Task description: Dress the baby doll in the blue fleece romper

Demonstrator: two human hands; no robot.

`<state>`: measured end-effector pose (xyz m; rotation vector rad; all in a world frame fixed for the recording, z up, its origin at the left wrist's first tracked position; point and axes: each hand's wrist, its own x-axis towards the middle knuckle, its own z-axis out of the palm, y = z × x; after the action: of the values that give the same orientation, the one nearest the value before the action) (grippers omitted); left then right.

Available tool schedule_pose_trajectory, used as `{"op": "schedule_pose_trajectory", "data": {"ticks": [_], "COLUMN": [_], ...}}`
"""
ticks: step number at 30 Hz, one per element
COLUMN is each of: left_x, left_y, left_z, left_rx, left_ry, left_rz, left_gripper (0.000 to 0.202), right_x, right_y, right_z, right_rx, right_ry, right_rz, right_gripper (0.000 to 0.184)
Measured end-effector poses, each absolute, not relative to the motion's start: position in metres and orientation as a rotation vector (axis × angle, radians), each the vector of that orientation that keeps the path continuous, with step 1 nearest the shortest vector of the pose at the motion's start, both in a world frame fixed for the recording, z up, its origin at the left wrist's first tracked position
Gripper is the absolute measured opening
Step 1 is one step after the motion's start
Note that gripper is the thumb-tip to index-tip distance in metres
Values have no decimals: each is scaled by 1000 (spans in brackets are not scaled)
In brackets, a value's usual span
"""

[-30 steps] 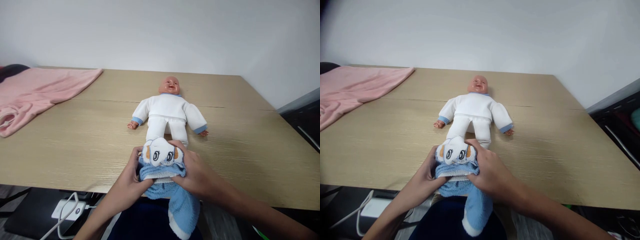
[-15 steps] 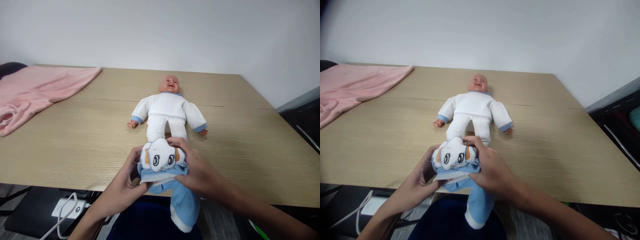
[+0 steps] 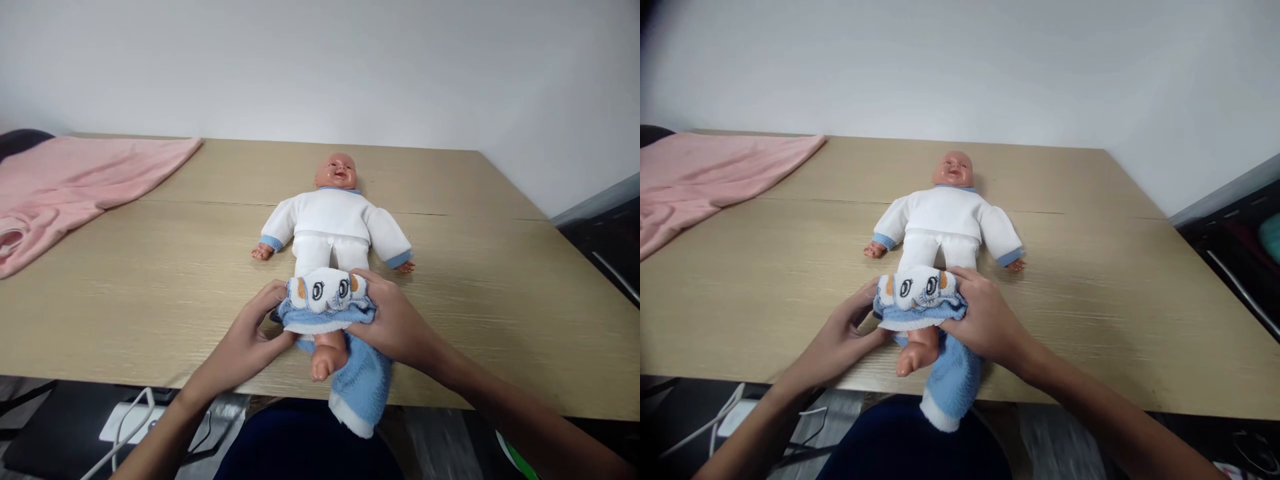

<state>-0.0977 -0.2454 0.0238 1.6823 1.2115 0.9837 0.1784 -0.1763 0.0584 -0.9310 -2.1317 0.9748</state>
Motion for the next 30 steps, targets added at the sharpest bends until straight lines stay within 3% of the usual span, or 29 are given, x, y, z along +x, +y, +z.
{"op": "schedule_pose_trajectory", "data": {"ticks": [3,12,15,19,21,30], "left_x": [-107,-117,-119,-128,-132,-130], "left_y": [-228,-189,-188,-183,-180,-169], "left_z": [30,25,27,22,19,10], "left_rx": [1724,1591,1516,1426,1455,1427], "left_ry": [1100,1012,927,809,820,941], "left_rz": [852,823,786,851,883,1001], "left_gripper": [36,61,67,53,43,33], "right_x": [179,176,187,203,207,222], "right_y": [-160,-128,-126,-122,-121,-121], "right_z": [56,52,53,53,52,46], "right_rx": [-860,-784,-698,-664,-623,-712], "right_ry": [-2202,-2203,-2186,-2199,-2169,-1943], "right_rz": [968,1234,1364,1540,1589,1730], "right_gripper": [6,8,20,58,66,46]}}
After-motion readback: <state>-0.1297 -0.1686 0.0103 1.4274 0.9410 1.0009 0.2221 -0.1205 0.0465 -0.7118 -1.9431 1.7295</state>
